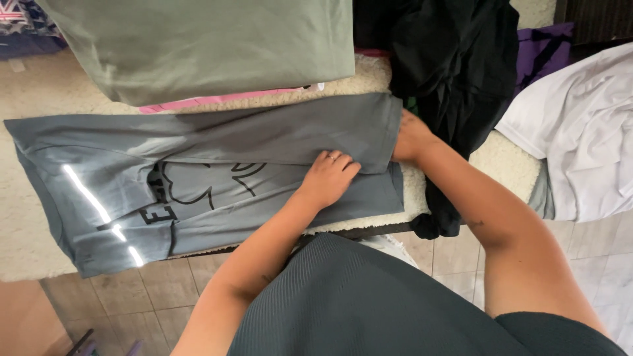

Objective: The person folds several t-shirts on a white rug, including a grey shirt with a Celtics logo, a white Lacoste shirt, and a grey shirt with a red graphic. They smooth out the fabric and stack the folded items on top of each other.

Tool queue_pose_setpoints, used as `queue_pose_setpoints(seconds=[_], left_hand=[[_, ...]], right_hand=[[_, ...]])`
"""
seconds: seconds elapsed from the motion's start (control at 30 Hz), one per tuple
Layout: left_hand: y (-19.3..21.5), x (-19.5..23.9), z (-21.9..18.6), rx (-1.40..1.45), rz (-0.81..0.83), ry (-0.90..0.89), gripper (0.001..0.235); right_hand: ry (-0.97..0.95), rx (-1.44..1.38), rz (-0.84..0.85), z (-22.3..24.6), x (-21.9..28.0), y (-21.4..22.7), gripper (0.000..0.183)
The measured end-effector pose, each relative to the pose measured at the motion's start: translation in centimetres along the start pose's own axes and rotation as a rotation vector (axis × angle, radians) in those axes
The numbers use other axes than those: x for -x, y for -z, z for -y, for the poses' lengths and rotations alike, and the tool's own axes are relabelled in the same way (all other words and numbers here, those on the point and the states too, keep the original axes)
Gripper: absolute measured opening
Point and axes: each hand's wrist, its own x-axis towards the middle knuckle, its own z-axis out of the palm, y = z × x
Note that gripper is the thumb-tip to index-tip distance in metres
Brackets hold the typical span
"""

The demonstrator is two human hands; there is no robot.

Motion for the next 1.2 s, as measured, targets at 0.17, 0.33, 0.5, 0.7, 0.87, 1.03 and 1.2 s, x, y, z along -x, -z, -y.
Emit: queue_pose_setpoints(seconds=[0.17,0.33,0.5,0.7,0.87,1.03,1.2], left_hand=[[4.5,-1.6,-1.5,0.197,0.282,0.045,0.033],[5.8,0.2,-0.2,0.227,0.089,0.144,0.024],[8.7,5.3,8.3,-0.002,-0.227,0.426,0.017],[22.9,15.6,23.0,-0.426,-0.409,0.850,0.017],[28.7,27.8,34.0,-0.472,-0.525,1.569,0.042],[27.7,33.7,43.7,-0.183,-0.345,1.571,0.038],[27.4,32.6,48.0,0.227,-0.333,1.513,0.033]], right_hand=[[0.024,0.034,-0.001,0.0,-0.8,0.9,0.027],[-0.148,-0.006,-0.142,1.2,2.4,2.8,0.016],[-0.274,-0.022,-0.244,7.5,-0.7,0.0,0.016],[-0.264,-0.125,-0.075,14.8,-5.2,-1.7,0.029],[-0.377,-0.024,0.056,17.0,-4.0,-1.1,0.040],[-0.440,0.079,0.067,18.8,-4.4,-2.0,0.042],[-0.454,0.142,0.023,19.3,-5.2,-2.3,0.038]])
